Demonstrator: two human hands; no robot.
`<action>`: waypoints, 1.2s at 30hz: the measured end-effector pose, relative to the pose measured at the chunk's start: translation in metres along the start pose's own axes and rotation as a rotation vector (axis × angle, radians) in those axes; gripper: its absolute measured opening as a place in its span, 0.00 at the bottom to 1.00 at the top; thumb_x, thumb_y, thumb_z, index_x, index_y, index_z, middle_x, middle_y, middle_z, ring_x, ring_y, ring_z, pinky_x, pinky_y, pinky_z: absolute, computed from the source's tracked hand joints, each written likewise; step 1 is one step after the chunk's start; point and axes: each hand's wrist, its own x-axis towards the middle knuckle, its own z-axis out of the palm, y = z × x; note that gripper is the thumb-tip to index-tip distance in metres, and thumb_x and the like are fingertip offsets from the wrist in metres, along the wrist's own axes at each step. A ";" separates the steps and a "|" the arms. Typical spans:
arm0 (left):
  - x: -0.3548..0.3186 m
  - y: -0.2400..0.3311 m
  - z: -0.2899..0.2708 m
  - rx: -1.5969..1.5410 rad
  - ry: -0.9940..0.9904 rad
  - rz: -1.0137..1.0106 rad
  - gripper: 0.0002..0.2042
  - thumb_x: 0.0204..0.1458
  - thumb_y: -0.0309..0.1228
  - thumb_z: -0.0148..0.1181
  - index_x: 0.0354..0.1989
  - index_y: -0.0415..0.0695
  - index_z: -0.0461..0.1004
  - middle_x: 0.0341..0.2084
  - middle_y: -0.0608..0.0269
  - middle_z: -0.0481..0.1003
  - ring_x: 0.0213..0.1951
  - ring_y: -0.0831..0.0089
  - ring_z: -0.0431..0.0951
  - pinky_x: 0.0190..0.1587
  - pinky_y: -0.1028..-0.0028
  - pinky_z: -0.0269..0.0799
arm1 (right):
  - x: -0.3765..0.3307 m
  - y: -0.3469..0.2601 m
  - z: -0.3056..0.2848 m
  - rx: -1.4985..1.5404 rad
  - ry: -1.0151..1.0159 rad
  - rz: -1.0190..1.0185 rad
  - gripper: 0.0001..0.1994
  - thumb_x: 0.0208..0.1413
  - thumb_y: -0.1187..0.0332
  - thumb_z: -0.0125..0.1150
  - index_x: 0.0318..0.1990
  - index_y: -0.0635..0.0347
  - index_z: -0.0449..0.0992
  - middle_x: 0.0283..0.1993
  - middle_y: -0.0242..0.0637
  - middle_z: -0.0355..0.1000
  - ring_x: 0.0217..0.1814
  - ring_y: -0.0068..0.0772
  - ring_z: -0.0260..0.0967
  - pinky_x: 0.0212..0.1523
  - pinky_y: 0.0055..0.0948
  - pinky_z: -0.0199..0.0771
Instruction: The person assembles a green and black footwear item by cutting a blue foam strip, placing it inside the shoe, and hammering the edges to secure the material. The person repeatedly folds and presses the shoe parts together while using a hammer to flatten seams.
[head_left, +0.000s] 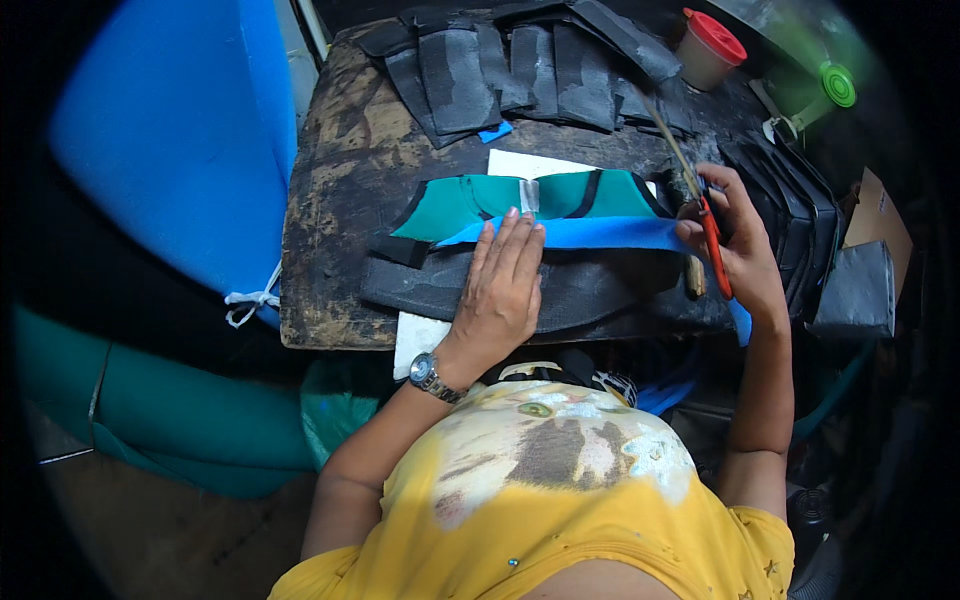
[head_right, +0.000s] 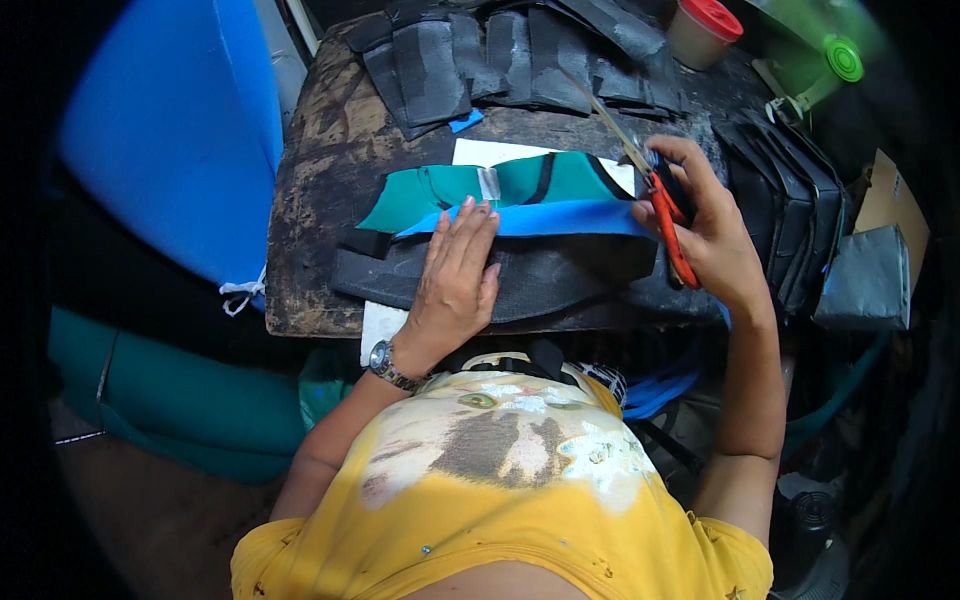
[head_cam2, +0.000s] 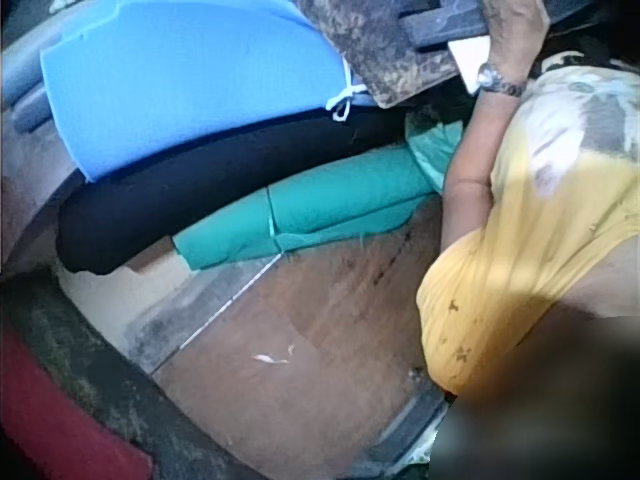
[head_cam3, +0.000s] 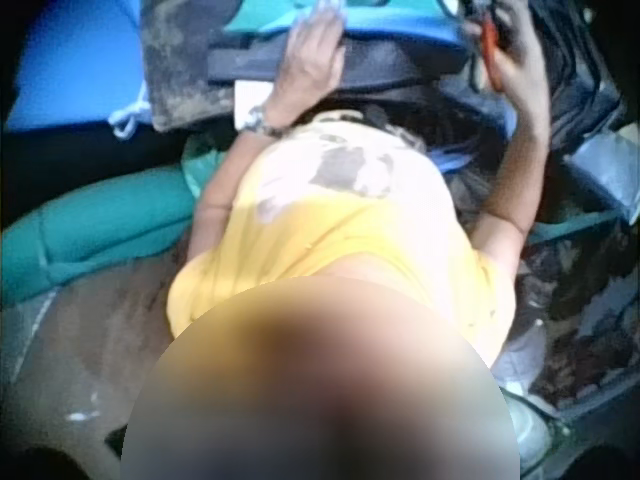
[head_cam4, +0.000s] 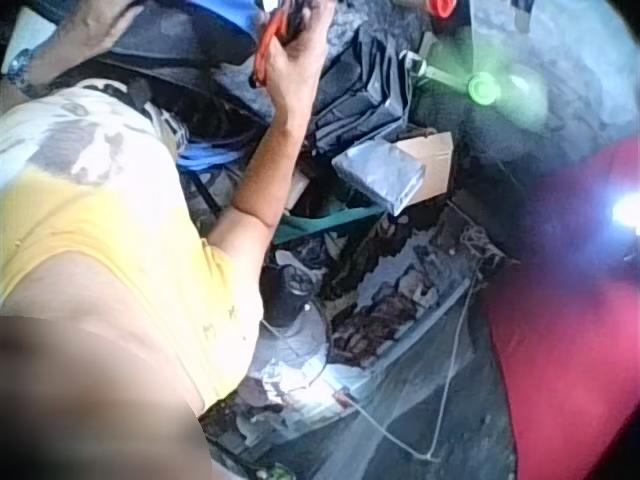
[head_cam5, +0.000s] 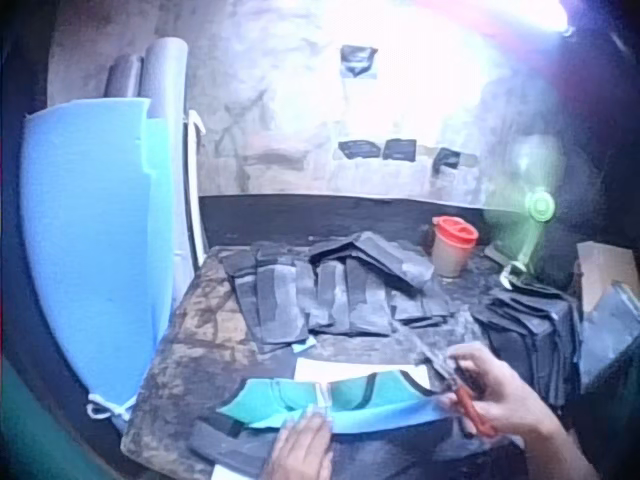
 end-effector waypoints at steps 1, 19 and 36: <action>0.000 0.000 0.000 -0.011 -0.005 -0.004 0.31 0.53 0.20 0.58 0.68 0.34 0.59 0.66 0.43 0.63 0.72 0.48 0.57 0.73 0.48 0.48 | 0.001 -0.003 0.002 0.013 0.030 -0.013 0.26 0.57 0.71 0.70 0.61 0.55 0.67 0.36 0.29 0.69 0.38 0.17 0.62 0.42 0.18 0.65; -0.001 -0.004 0.003 -0.068 -0.017 0.014 0.32 0.56 0.21 0.55 0.70 0.32 0.54 0.68 0.37 0.59 0.72 0.43 0.54 0.74 0.50 0.46 | 0.012 -0.049 0.013 -0.280 0.005 -0.076 0.27 0.51 0.82 0.63 0.60 0.60 0.68 0.40 0.37 0.71 0.39 0.23 0.65 0.46 0.22 0.67; 0.010 0.019 -0.001 0.170 -0.145 -0.031 0.37 0.53 0.16 0.52 0.74 0.57 0.58 0.64 0.32 0.63 0.69 0.39 0.59 0.70 0.45 0.50 | -0.032 -0.012 0.007 -0.508 0.249 -0.176 0.31 0.47 0.76 0.71 0.62 0.56 0.71 0.45 0.42 0.73 0.46 0.41 0.74 0.47 0.41 0.74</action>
